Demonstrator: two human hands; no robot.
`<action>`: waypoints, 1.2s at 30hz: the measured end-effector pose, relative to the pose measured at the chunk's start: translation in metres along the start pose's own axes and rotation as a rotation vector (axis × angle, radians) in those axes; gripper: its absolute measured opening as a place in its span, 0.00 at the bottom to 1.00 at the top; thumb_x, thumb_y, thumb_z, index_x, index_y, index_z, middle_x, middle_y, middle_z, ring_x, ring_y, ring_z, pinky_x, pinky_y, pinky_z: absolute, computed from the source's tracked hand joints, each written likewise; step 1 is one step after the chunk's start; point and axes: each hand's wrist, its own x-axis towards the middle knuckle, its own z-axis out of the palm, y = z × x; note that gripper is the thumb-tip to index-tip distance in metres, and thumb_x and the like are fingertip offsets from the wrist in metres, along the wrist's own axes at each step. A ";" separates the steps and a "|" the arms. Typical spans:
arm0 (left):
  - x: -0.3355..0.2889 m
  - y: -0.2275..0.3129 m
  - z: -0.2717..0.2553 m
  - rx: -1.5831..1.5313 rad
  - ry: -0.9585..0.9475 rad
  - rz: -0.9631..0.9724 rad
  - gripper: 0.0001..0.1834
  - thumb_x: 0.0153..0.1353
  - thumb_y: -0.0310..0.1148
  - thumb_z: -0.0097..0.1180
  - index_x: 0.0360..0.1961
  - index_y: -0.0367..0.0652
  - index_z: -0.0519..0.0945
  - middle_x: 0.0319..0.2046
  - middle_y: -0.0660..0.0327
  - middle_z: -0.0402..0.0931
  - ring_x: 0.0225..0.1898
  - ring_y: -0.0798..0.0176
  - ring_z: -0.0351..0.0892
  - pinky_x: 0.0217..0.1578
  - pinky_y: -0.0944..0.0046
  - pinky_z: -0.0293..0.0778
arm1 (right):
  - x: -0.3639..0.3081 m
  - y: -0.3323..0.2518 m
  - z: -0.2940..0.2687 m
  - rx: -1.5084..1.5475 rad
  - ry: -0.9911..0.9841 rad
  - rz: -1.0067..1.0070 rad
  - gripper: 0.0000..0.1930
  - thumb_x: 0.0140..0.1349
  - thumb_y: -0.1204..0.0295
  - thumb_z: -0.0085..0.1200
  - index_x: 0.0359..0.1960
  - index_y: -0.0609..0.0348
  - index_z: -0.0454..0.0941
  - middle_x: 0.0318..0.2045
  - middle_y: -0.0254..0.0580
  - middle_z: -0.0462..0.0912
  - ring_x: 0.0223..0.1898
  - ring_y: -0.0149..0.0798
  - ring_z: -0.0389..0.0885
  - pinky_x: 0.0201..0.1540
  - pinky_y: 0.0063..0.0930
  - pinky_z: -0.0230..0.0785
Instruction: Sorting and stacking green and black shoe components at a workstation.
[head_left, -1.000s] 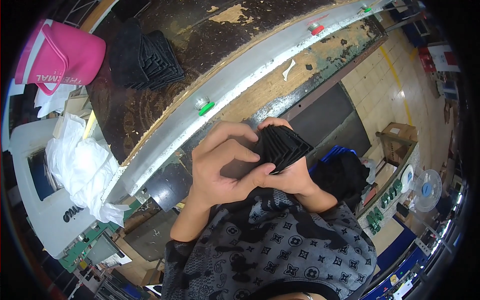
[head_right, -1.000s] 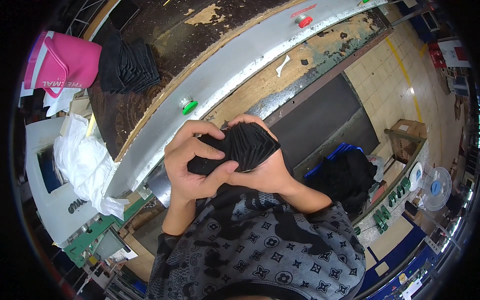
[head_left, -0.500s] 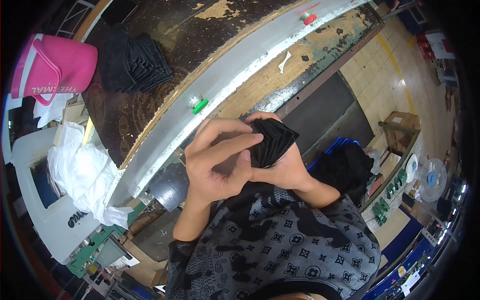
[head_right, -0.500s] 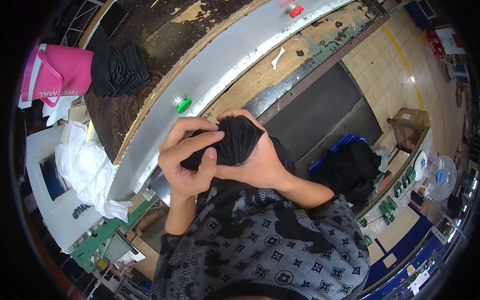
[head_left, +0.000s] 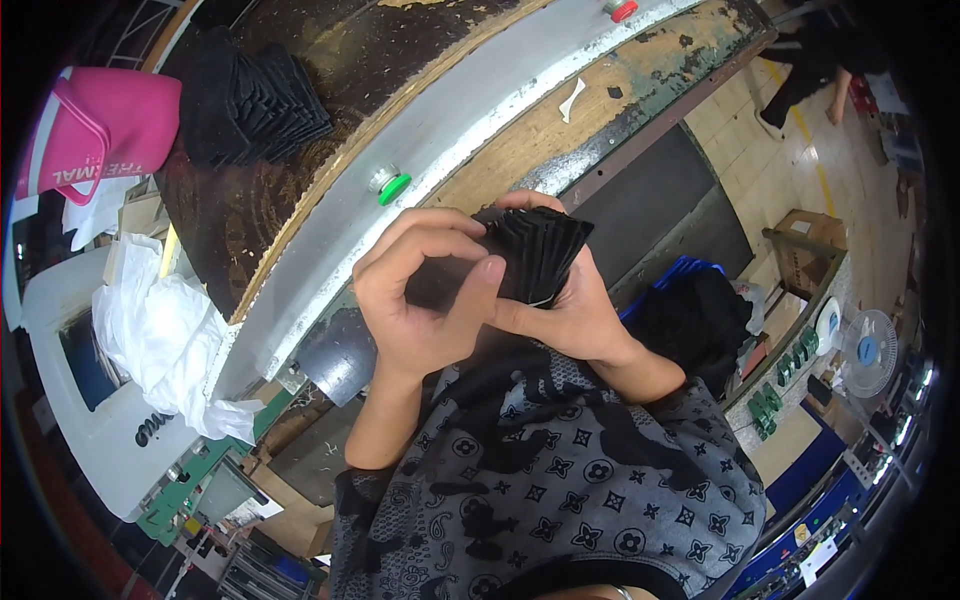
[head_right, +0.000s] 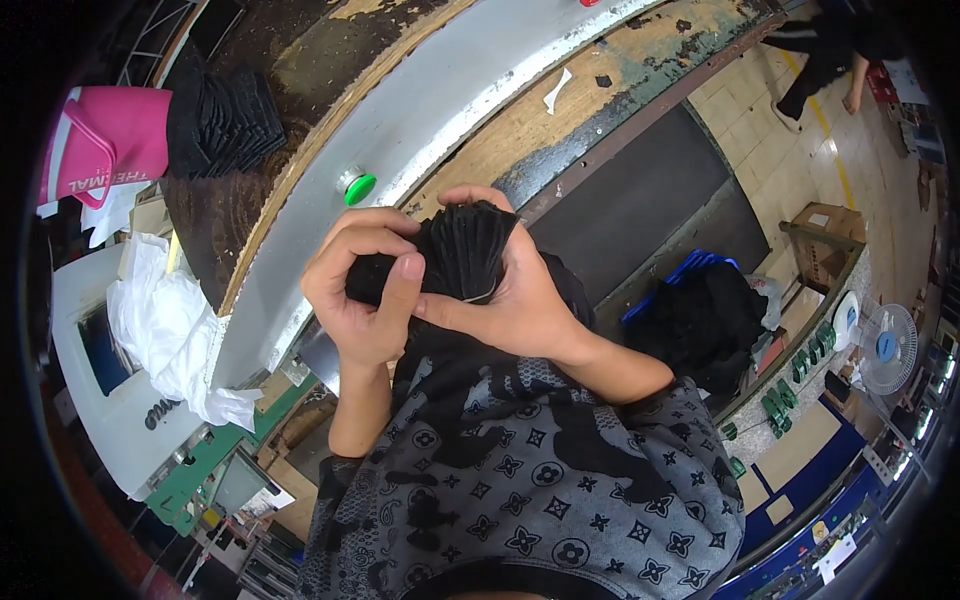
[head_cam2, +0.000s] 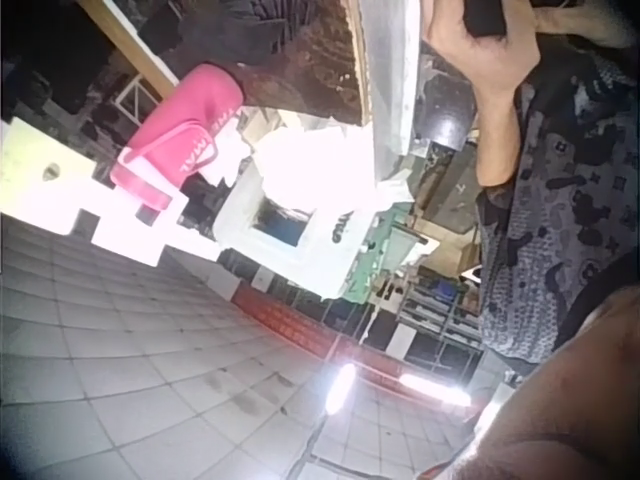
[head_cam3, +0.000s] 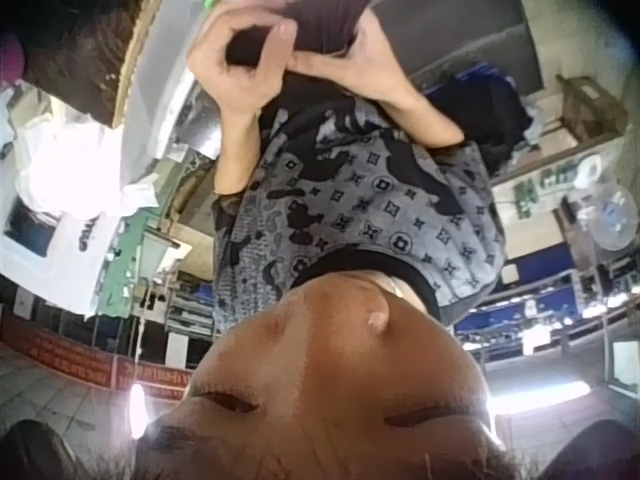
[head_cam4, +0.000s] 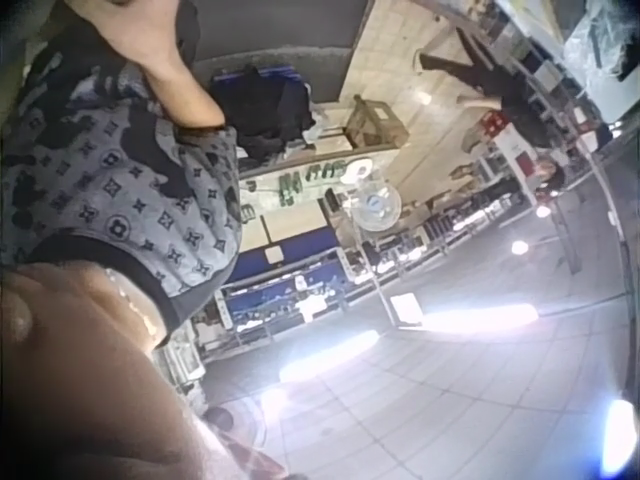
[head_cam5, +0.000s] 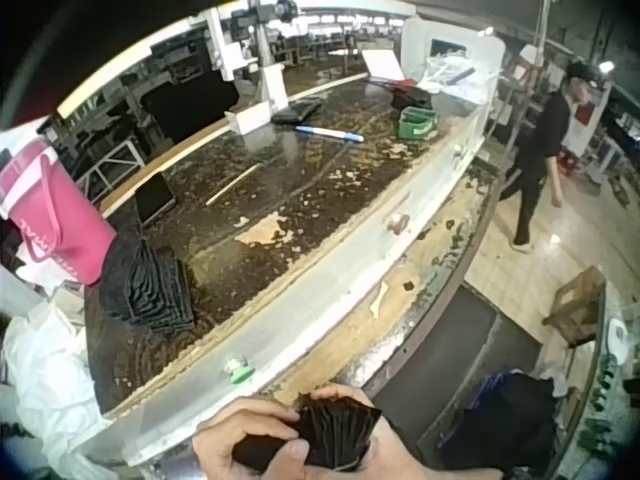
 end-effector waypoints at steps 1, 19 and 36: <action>0.000 0.001 0.000 0.013 0.011 -0.020 0.09 0.46 0.21 0.71 0.28 0.36 0.82 0.37 0.52 0.84 0.33 0.64 0.84 0.35 0.68 0.77 | 0.000 0.000 0.001 0.036 0.008 -0.017 0.42 0.50 0.77 0.75 0.65 0.61 0.61 0.50 0.35 0.75 0.53 0.26 0.75 0.56 0.24 0.70; 0.005 -0.003 -0.008 -0.180 -0.066 0.156 0.14 0.40 0.19 0.75 0.18 0.38 0.76 0.40 0.47 0.86 0.45 0.49 0.87 0.46 0.57 0.81 | -0.002 -0.002 -0.001 -0.080 -0.088 -0.155 0.42 0.48 0.78 0.75 0.65 0.62 0.62 0.53 0.39 0.76 0.56 0.30 0.75 0.61 0.28 0.67; 0.000 0.003 0.001 -0.293 0.066 0.064 0.09 0.41 0.17 0.66 0.26 0.37 0.82 0.29 0.55 0.83 0.34 0.56 0.83 0.43 0.59 0.78 | -0.003 -0.003 0.000 -0.046 -0.087 -0.106 0.43 0.48 0.77 0.76 0.64 0.62 0.62 0.50 0.37 0.77 0.53 0.28 0.75 0.58 0.26 0.68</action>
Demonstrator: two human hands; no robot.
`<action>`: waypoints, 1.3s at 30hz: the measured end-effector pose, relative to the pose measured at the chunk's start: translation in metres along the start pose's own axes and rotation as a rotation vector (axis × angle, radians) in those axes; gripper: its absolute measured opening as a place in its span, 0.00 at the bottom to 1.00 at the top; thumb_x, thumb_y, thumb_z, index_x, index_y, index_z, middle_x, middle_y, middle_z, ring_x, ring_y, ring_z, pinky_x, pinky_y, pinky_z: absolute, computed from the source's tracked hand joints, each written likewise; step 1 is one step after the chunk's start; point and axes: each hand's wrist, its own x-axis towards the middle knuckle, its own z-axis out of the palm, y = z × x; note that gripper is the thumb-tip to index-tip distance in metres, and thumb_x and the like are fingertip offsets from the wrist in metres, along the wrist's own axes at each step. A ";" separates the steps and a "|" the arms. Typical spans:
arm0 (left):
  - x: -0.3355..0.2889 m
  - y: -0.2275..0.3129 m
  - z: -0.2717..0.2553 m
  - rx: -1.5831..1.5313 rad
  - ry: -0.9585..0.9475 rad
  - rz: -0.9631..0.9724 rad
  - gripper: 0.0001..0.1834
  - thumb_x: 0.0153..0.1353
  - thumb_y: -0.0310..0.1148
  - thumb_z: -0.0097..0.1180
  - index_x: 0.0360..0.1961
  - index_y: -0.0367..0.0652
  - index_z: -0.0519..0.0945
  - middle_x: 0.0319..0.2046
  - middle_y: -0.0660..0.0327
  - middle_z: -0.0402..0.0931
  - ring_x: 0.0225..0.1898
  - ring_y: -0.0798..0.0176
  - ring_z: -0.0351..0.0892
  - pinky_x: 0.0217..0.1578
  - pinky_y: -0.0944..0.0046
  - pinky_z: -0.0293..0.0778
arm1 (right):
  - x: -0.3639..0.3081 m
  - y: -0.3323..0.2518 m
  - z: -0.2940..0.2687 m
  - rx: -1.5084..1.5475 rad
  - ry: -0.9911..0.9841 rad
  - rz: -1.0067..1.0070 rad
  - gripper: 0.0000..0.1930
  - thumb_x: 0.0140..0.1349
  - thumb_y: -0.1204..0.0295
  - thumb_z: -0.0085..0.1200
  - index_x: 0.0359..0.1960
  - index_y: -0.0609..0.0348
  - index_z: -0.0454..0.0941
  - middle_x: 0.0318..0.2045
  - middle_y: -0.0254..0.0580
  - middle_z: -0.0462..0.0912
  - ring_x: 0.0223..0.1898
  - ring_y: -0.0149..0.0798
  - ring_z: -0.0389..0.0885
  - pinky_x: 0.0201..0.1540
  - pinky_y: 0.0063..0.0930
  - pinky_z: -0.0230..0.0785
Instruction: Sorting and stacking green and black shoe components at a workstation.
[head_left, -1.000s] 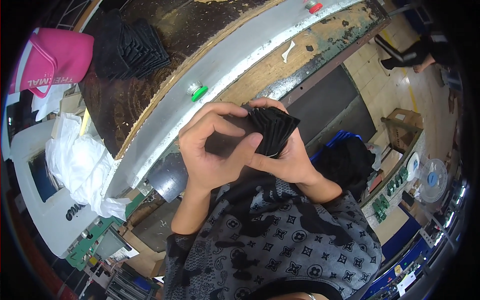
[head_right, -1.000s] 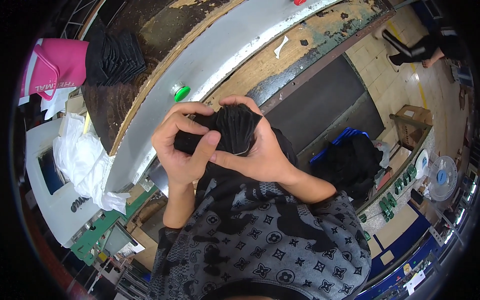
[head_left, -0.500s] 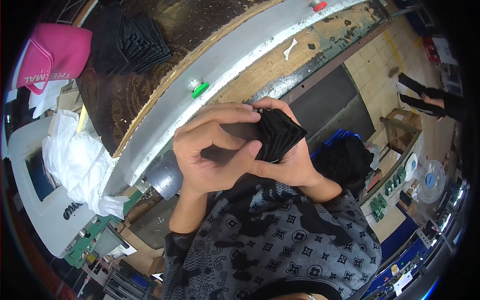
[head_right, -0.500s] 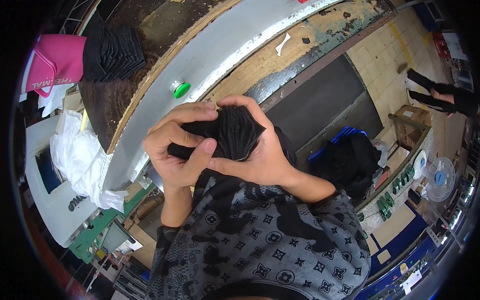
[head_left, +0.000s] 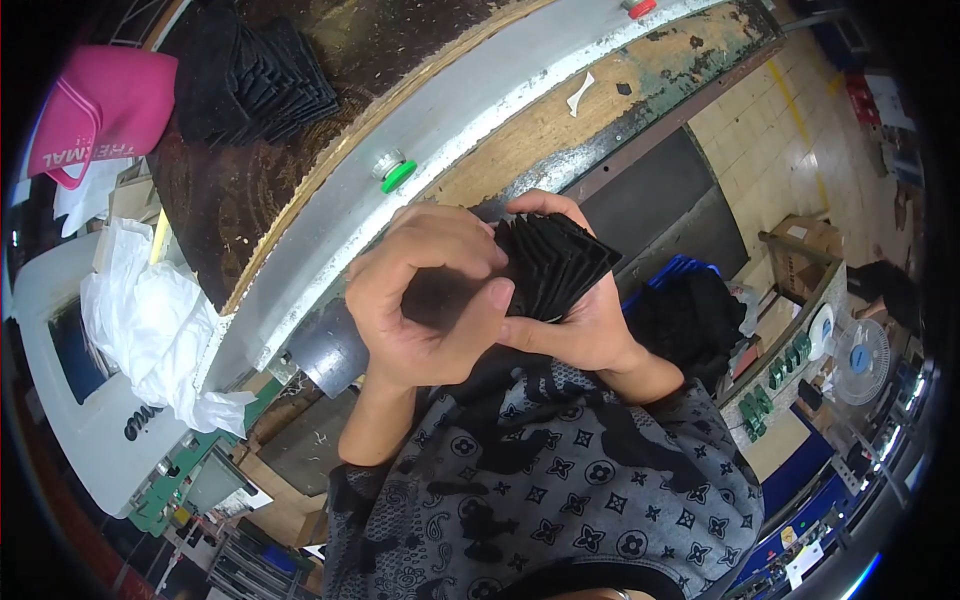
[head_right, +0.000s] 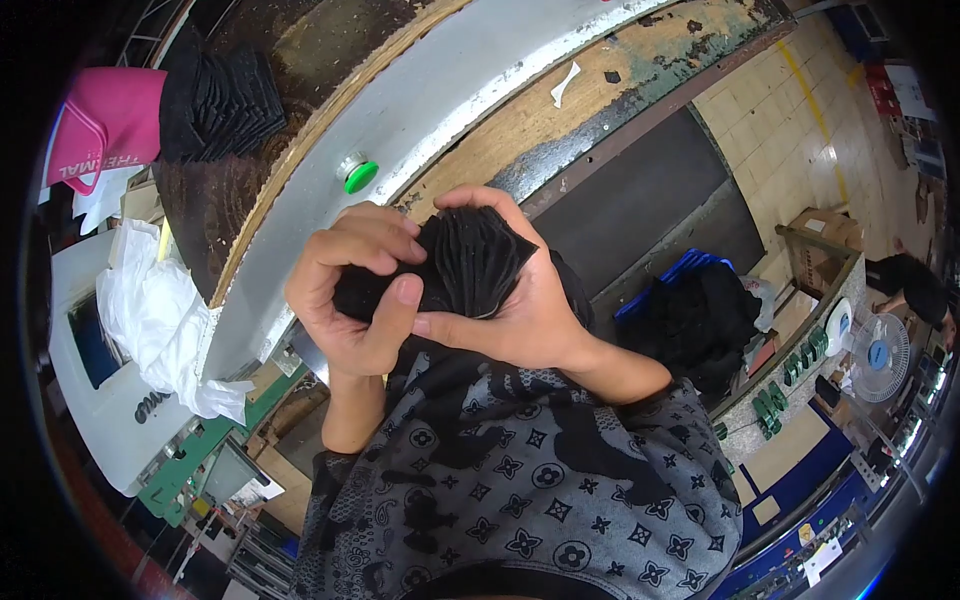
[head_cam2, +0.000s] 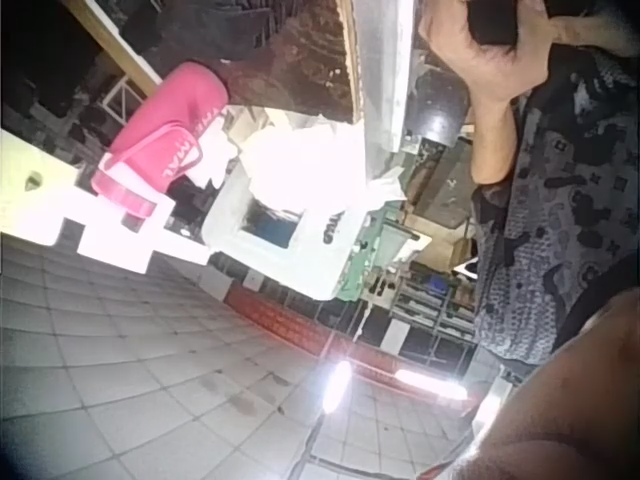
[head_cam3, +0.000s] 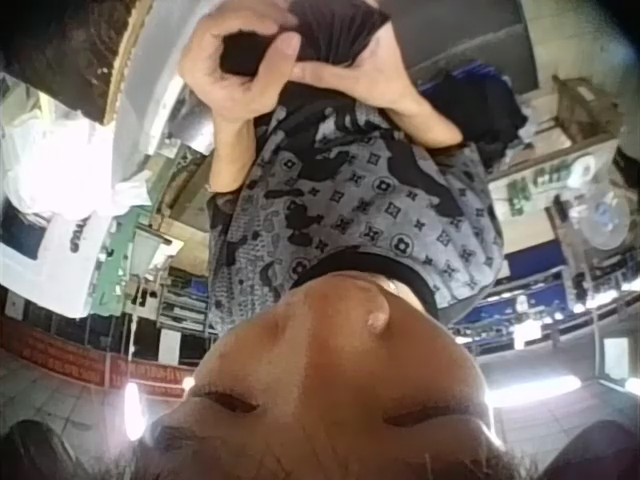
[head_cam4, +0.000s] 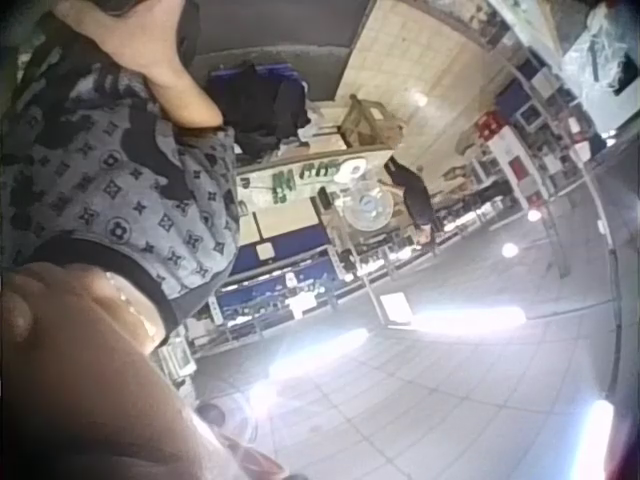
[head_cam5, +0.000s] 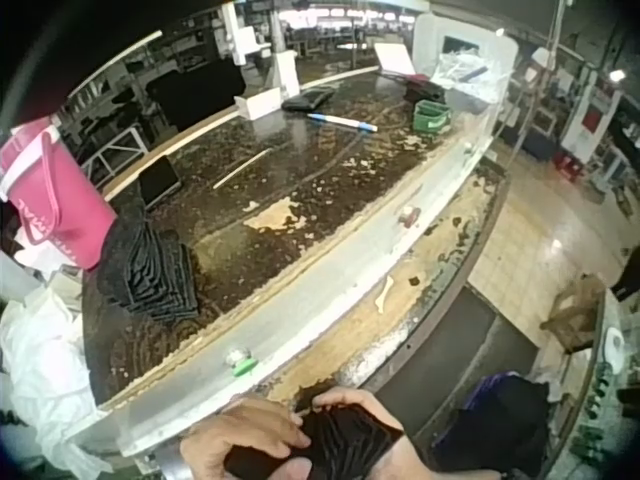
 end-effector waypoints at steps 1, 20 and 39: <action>0.000 0.000 0.001 0.032 0.007 0.004 0.10 0.42 0.18 0.64 0.29 0.36 0.84 0.29 0.56 0.82 0.33 0.57 0.82 0.42 0.60 0.77 | 0.000 -0.001 0.000 0.001 -0.001 0.003 0.43 0.48 0.77 0.76 0.64 0.63 0.62 0.50 0.37 0.77 0.53 0.28 0.75 0.58 0.25 0.69; 0.009 0.006 -0.013 0.216 -0.229 -0.012 0.15 0.45 0.30 0.75 0.26 0.36 0.78 0.36 0.48 0.82 0.40 0.54 0.83 0.44 0.58 0.79 | 0.002 0.007 0.000 0.113 0.038 0.011 0.42 0.49 0.76 0.75 0.64 0.62 0.62 0.51 0.37 0.76 0.53 0.27 0.75 0.58 0.25 0.68; 0.010 0.010 -0.011 0.288 -0.275 0.028 0.11 0.51 0.28 0.64 0.34 0.32 0.84 0.44 0.43 0.83 0.46 0.49 0.84 0.49 0.57 0.78 | -0.001 0.006 0.001 0.000 0.037 -0.016 0.42 0.47 0.77 0.75 0.64 0.62 0.63 0.53 0.38 0.74 0.56 0.29 0.73 0.61 0.27 0.67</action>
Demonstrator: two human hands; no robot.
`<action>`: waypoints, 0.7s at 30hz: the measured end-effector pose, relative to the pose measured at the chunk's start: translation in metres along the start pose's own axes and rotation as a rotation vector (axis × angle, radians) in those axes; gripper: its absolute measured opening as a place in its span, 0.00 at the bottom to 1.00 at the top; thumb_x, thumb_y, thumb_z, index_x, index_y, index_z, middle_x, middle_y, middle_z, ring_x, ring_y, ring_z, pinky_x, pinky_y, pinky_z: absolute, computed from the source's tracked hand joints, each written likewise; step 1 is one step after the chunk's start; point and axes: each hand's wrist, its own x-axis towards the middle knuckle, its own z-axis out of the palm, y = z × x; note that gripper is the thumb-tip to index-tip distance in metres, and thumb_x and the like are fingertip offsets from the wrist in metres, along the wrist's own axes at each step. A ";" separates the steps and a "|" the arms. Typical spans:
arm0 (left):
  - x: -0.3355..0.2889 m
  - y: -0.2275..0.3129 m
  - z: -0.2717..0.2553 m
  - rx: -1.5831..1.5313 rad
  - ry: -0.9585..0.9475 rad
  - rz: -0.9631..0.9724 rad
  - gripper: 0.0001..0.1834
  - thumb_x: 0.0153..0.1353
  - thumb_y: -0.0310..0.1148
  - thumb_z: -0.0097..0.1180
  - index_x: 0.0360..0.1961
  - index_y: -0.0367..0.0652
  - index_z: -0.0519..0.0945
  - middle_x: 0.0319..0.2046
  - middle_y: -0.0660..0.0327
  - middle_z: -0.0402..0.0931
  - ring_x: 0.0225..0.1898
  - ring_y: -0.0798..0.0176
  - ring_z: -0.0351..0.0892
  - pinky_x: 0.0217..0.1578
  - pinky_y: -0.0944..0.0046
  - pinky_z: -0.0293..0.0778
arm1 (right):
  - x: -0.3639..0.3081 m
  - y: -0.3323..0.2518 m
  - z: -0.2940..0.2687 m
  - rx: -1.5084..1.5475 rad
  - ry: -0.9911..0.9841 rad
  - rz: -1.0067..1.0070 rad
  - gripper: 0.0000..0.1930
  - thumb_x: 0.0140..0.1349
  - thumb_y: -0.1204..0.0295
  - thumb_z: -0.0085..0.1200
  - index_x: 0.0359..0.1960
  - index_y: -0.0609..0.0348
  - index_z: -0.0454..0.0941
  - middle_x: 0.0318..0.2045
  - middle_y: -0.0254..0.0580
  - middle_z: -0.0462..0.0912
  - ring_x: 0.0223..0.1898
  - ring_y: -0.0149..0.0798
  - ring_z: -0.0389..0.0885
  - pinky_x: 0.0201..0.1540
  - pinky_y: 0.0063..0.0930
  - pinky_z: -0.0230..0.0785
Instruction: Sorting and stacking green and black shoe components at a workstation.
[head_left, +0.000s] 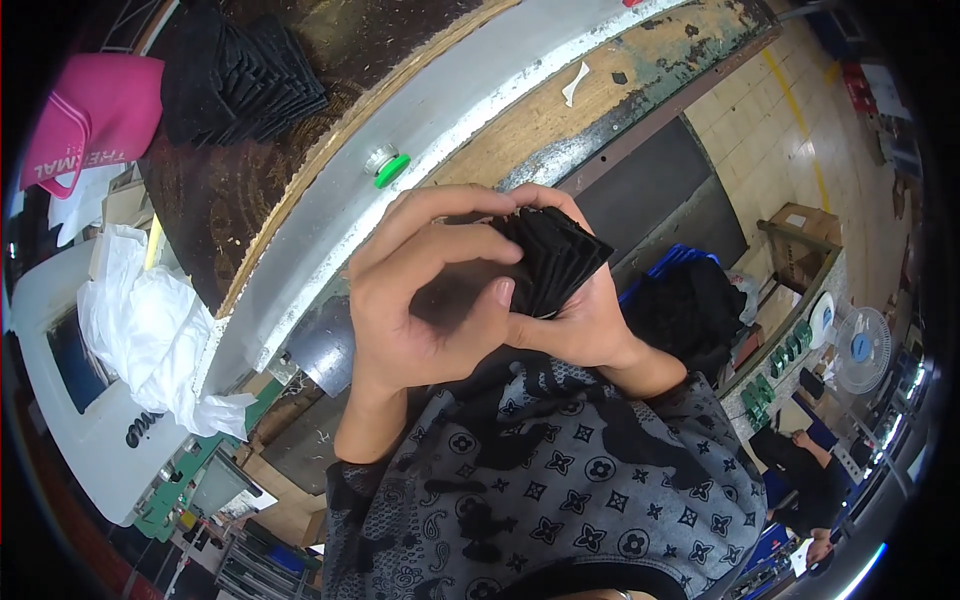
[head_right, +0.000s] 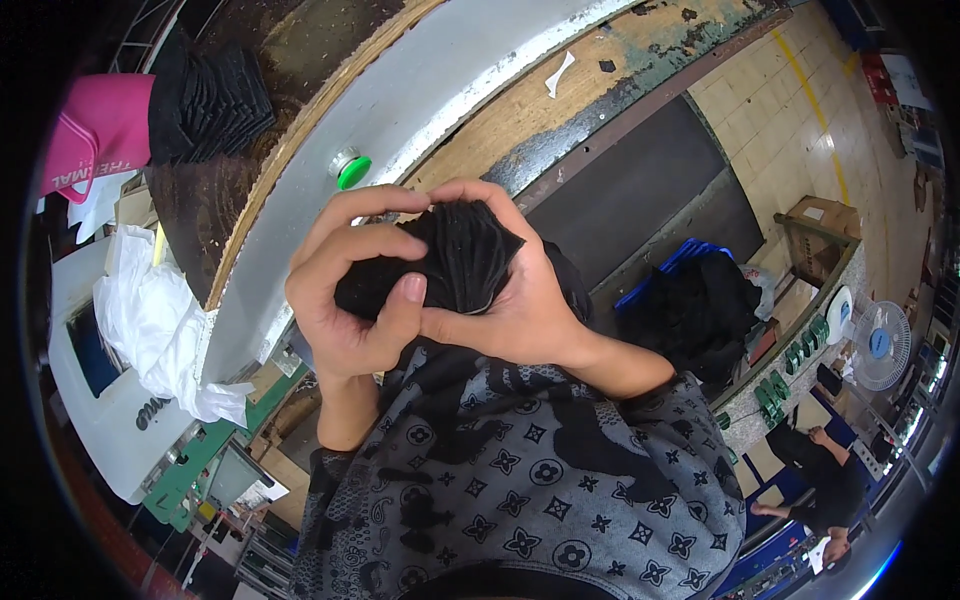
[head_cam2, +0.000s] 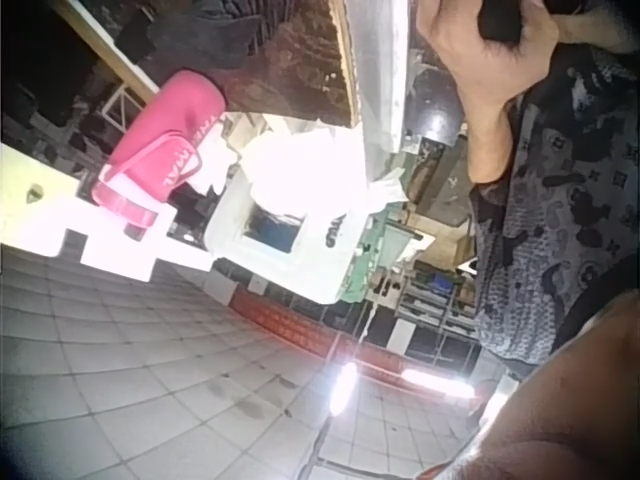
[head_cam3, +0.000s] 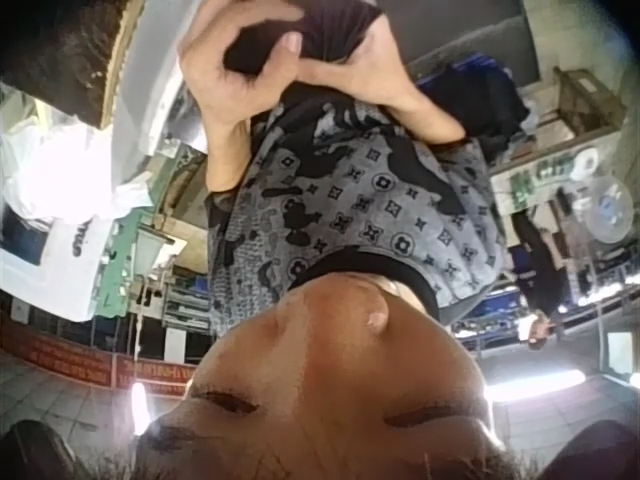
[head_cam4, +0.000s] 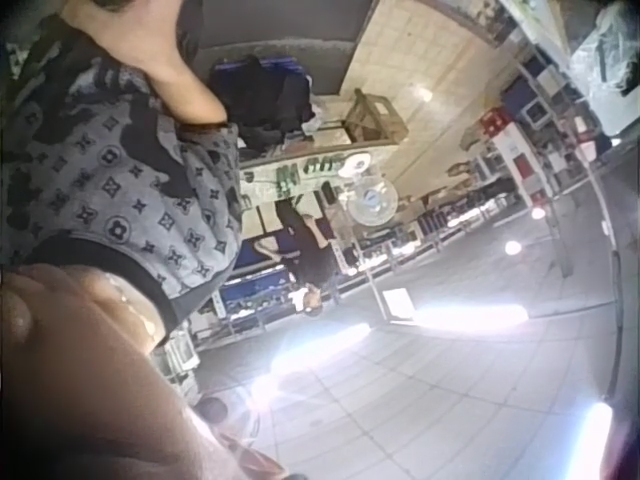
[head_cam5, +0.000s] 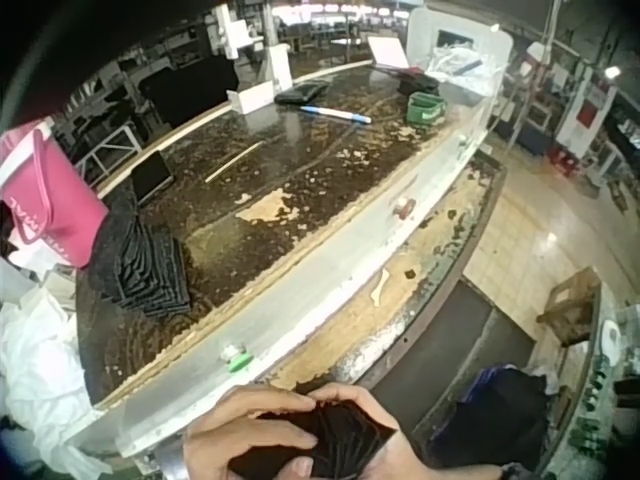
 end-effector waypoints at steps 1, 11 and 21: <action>-0.001 0.003 0.001 -0.057 0.028 -0.062 0.10 0.47 0.26 0.66 0.33 0.35 0.84 0.45 0.46 0.83 0.44 0.51 0.85 0.47 0.58 0.78 | 0.000 0.000 0.000 0.004 -0.002 0.013 0.42 0.47 0.77 0.75 0.64 0.62 0.62 0.54 0.38 0.74 0.56 0.29 0.73 0.61 0.27 0.67; 0.000 -0.010 -0.002 0.032 0.027 0.181 0.13 0.44 0.29 0.73 0.25 0.42 0.77 0.41 0.45 0.87 0.54 0.36 0.81 0.59 0.40 0.71 | -0.001 -0.002 0.002 -0.005 -0.007 -0.019 0.43 0.47 0.77 0.75 0.64 0.62 0.62 0.53 0.38 0.74 0.56 0.28 0.73 0.60 0.26 0.67; -0.005 -0.006 0.004 -0.024 0.112 0.114 0.13 0.40 0.27 0.76 0.24 0.45 0.81 0.32 0.59 0.87 0.46 0.50 0.83 0.50 0.58 0.75 | -0.003 -0.002 0.001 0.022 -0.013 0.032 0.43 0.46 0.77 0.75 0.64 0.61 0.63 0.50 0.37 0.75 0.53 0.27 0.73 0.57 0.24 0.67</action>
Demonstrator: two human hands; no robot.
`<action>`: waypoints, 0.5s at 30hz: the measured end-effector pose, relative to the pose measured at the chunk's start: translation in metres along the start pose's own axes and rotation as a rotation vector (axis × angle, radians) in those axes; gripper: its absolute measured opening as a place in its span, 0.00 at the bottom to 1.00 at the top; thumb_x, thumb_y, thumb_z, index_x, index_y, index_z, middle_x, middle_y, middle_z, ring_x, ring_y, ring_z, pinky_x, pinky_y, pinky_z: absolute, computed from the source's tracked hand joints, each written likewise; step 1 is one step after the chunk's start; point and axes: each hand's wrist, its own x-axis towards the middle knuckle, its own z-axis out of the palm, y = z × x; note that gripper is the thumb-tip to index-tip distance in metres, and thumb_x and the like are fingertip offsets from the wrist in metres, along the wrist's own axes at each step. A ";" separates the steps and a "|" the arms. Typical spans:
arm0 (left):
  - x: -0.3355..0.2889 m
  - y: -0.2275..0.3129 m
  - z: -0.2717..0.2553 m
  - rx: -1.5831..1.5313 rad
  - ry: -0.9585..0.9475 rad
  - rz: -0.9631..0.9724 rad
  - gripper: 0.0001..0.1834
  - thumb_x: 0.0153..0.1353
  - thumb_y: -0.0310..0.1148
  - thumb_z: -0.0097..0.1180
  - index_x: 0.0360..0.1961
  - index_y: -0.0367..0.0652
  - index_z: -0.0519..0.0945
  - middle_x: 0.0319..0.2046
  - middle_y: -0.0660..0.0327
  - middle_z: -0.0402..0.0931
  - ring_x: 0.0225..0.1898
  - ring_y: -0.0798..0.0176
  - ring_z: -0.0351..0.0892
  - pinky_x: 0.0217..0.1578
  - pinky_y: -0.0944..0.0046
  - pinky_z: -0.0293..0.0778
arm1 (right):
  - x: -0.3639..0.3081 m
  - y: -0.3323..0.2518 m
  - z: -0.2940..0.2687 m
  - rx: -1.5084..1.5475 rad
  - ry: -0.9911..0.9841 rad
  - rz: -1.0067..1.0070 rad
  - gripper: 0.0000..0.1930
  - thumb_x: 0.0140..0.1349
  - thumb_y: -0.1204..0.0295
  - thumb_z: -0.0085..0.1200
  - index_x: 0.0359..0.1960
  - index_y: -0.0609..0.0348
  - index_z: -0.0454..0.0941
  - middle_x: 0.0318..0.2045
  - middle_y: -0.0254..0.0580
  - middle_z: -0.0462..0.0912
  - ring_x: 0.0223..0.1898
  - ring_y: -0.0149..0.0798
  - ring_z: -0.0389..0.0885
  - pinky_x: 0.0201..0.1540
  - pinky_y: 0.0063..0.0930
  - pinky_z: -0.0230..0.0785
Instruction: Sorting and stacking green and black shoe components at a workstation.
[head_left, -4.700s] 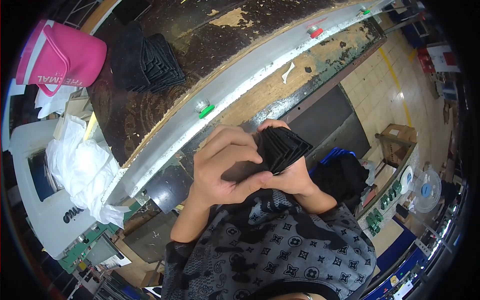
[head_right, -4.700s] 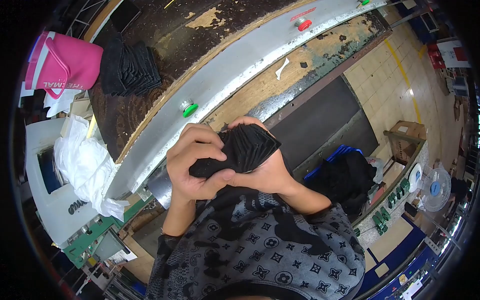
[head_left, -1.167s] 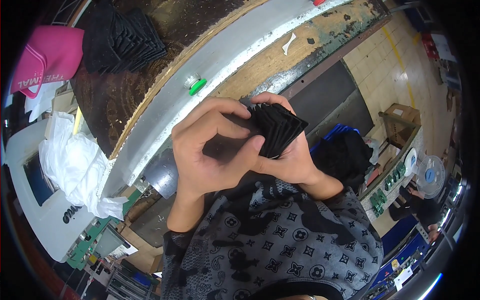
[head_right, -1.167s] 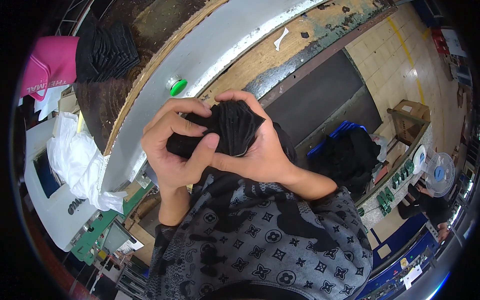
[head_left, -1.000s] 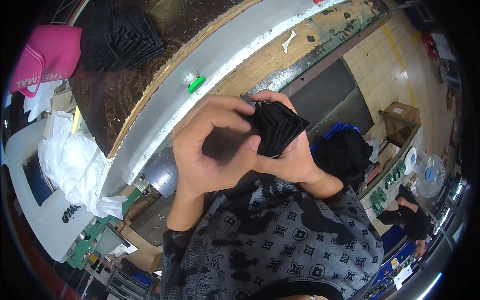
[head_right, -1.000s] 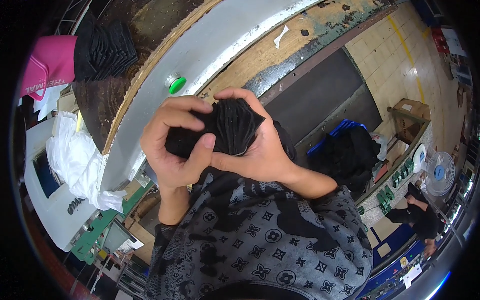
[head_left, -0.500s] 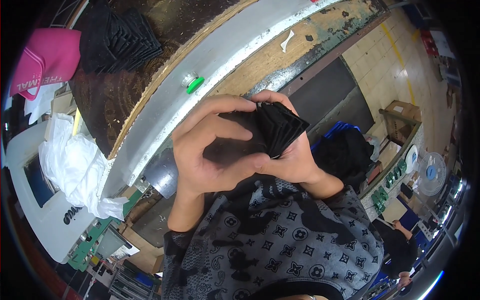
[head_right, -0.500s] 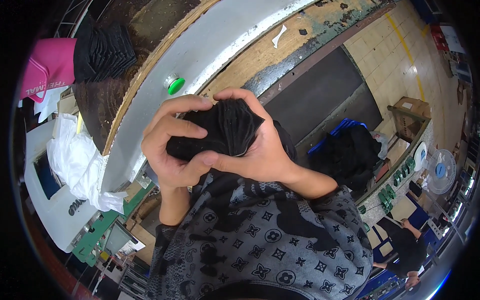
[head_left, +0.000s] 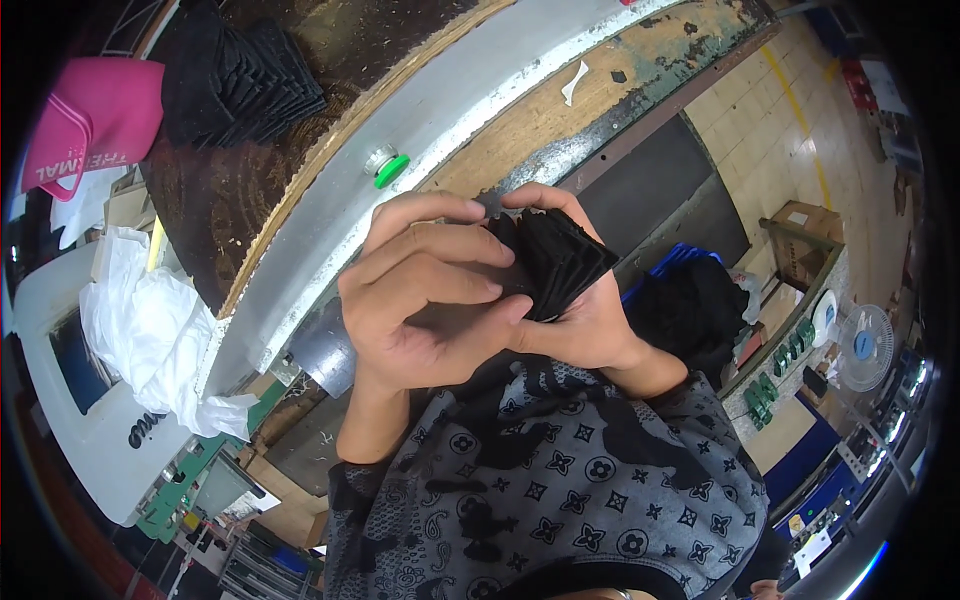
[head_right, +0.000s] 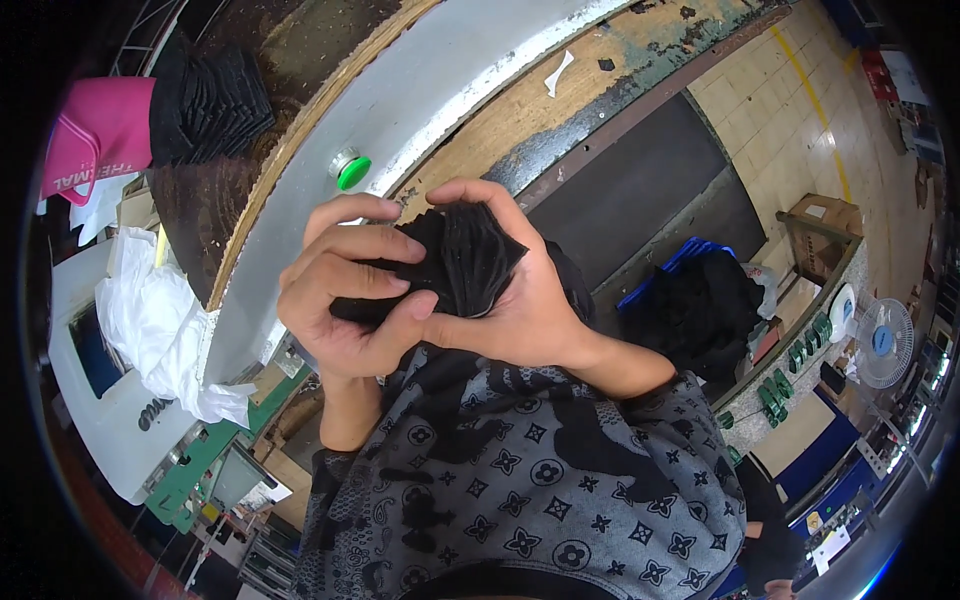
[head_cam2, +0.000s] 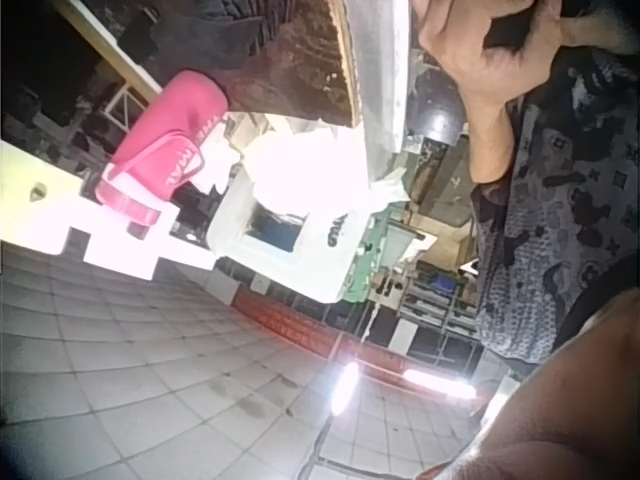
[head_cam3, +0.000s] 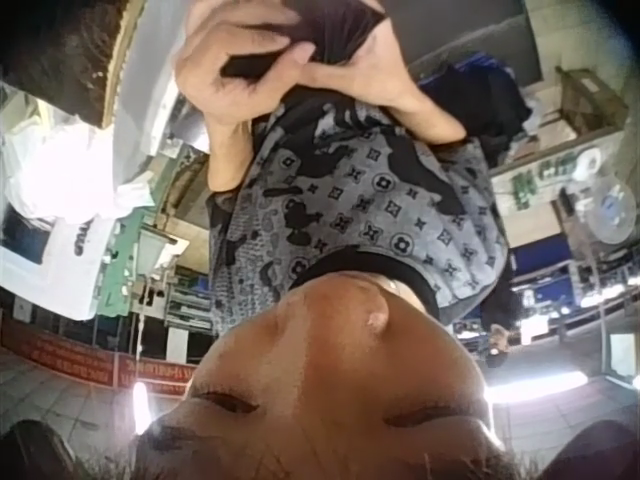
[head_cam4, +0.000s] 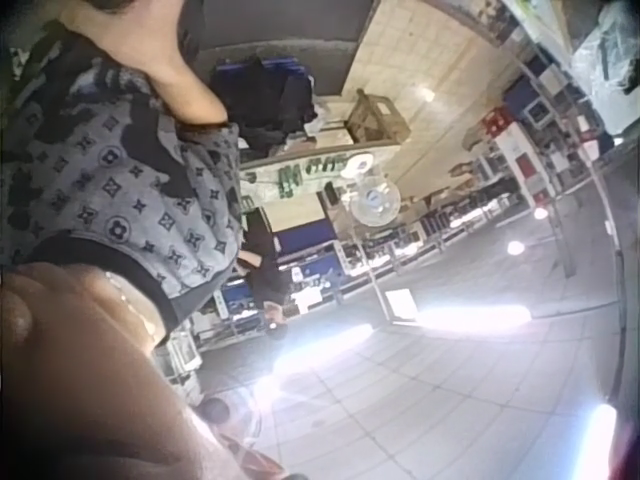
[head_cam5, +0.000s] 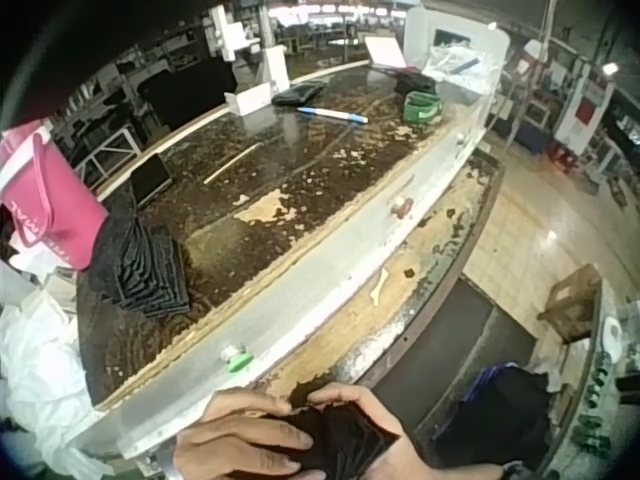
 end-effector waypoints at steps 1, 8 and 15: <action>0.000 0.001 0.000 0.001 0.001 0.001 0.13 0.40 0.27 0.76 0.24 0.45 0.81 0.32 0.59 0.87 0.46 0.50 0.83 0.50 0.58 0.75 | 0.000 0.000 -0.001 -0.013 -0.006 -0.016 0.42 0.46 0.77 0.75 0.64 0.61 0.63 0.50 0.37 0.75 0.52 0.27 0.74 0.57 0.24 0.68; 0.010 0.012 -0.005 0.135 -0.116 -0.065 0.17 0.40 0.30 0.72 0.35 0.41 0.88 0.31 0.60 0.82 0.35 0.57 0.77 0.43 0.59 0.71 | -0.001 -0.002 0.002 -0.066 0.000 -0.052 0.42 0.47 0.77 0.75 0.64 0.61 0.63 0.49 0.37 0.75 0.52 0.27 0.74 0.57 0.24 0.68; 0.008 0.007 -0.006 0.141 -0.149 -0.011 0.20 0.36 0.29 0.72 0.36 0.44 0.90 0.32 0.63 0.81 0.34 0.58 0.77 0.41 0.61 0.70 | -0.002 0.000 -0.001 -0.080 -0.009 -0.049 0.42 0.47 0.77 0.75 0.64 0.61 0.63 0.50 0.37 0.75 0.53 0.27 0.73 0.58 0.25 0.67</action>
